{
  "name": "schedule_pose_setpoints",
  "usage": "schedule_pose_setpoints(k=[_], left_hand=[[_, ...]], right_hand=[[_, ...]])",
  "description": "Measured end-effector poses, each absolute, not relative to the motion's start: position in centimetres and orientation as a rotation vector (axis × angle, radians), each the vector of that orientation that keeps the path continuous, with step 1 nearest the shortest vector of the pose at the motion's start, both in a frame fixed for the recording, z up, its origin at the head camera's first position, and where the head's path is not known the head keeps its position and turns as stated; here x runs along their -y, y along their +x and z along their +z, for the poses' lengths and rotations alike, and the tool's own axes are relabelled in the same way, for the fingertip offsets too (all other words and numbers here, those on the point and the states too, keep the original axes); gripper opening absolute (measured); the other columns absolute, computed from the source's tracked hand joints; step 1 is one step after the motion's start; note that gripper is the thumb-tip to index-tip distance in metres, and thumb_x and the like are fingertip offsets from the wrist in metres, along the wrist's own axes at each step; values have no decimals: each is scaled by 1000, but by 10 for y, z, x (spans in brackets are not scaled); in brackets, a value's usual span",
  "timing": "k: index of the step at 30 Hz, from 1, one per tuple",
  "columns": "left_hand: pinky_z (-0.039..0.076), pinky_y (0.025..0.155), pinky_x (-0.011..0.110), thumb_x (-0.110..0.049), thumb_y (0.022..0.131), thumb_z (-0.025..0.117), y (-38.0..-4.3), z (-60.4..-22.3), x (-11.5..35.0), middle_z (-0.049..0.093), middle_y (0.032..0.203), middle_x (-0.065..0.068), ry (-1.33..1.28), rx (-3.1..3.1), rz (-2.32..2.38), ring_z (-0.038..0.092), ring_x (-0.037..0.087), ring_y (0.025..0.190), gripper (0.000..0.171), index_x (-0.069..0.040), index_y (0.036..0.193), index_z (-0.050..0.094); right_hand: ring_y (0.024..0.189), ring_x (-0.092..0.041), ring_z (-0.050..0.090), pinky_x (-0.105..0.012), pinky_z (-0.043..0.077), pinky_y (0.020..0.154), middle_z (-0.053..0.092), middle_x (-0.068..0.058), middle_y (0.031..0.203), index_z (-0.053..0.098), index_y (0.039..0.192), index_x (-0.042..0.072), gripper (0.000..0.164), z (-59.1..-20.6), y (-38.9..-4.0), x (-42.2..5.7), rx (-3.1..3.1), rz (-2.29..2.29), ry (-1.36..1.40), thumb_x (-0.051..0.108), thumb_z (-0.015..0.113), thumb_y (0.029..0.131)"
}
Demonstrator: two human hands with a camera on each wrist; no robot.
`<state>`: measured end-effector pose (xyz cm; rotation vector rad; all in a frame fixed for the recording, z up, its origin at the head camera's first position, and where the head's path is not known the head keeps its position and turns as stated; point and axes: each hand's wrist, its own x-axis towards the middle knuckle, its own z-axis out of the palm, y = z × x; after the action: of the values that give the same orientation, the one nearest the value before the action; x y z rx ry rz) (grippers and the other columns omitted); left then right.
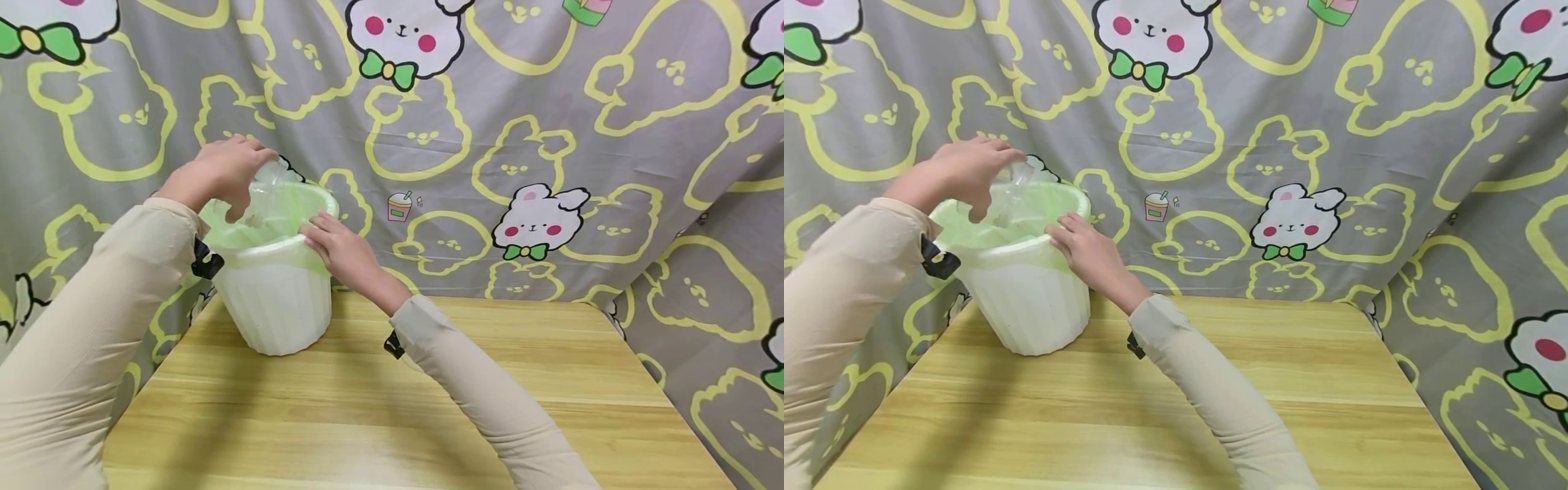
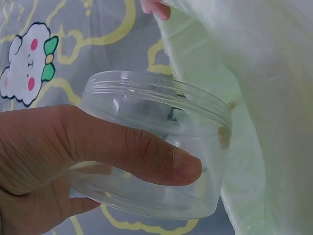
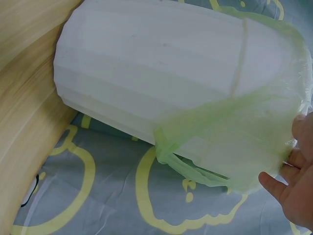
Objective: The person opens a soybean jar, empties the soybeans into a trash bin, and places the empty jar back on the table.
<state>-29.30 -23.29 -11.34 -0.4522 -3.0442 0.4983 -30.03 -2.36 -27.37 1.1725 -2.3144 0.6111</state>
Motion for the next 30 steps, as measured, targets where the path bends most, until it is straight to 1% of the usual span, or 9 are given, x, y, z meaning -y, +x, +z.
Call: schedule_pose_setpoints(k=[3, 8, 11, 14, 19, 21, 24, 27, 30], left_hand=[[37, 109, 70, -1, 47, 89, -294, -115, 230, 33, 154, 32, -443, 3057, 526, 28, 57, 141, 123, 1, 155, 30], [32, 113, 70, 0, 47, 91, -296, -116, 227, 33, 153, 32, -429, 3066, 552, 27, 56, 141, 125, 1, 156, 30], [33, 112, 70, 1, 47, 91, -297, -116, 226, 33, 153, 32, -428, 3060, 564, 28, 56, 140, 125, 1, 156, 29], [35, 110, 70, 1, 45, 91, -298, -116, 226, 36, 151, 31, -425, 3044, 567, 31, 55, 139, 126, 1, 155, 31], [40, 106, 70, 0, 45, 92, -299, -118, 226, 40, 146, 31, -416, 3072, 614, 36, 54, 135, 120, 1, 150, 34], [38, 107, 70, -1, 45, 92, -299, -119, 228, 39, 147, 32, -410, 3071, 617, 35, 55, 136, 119, 2, 150, 34], [33, 111, 71, -1, 45, 92, -298, -119, 230, 36, 150, 32, -388, 3040, 584, 31, 56, 139, 122, 3, 152, 32], [43, 102, 70, -1, 45, 92, -295, -118, 231, 37, 149, 31, -385, 3064, 561, 34, 54, 136, 121, 1, 151, 34], [47, 96, 68, -1, 44, 92, -293, -118, 230, 41, 146, 31, -398, 3085, 574, 38, 53, 133, 119, 0, 149, 37]], right_hand=[[148, -24, 43, -35, 39, 120, 60, -8, 146, 66, 135, 16, 32, -274, -301, 24, 2313, 604, 1172, 24, 51, 108], [148, -25, 43, -35, 39, 120, 61, -9, 145, 66, 135, 15, 32, -274, -301, 24, 2309, 601, 1181, 24, 51, 108], [148, -25, 43, -34, 39, 120, 61, -8, 145, 66, 135, 15, 32, -273, -301, 24, 2308, 600, 1182, 24, 51, 108], [148, -25, 43, -34, 39, 120, 61, -7, 145, 66, 135, 16, 32, -273, -301, 24, 2307, 588, 1177, 24, 51, 108], [148, -23, 43, -35, 41, 119, 60, -7, 146, 66, 135, 16, 32, -272, -300, 24, 2312, 574, 1164, 24, 51, 108], [148, -23, 43, -35, 42, 118, 60, -7, 146, 67, 135, 16, 32, -272, -300, 23, 2312, 574, 1160, 24, 52, 107], [148, -24, 44, -35, 43, 117, 61, -7, 145, 67, 135, 16, 32, -272, -299, 24, 2310, 575, 1160, 24, 52, 107], [148, -24, 44, -35, 43, 117, 61, -7, 145, 66, 135, 16, 32, -272, -298, 24, 2313, 573, 1161, 24, 52, 107], [148, -23, 43, -35, 42, 118, 61, -7, 145, 66, 135, 16, 32, -272, -298, 24, 2317, 574, 1156, 24, 52, 108]])
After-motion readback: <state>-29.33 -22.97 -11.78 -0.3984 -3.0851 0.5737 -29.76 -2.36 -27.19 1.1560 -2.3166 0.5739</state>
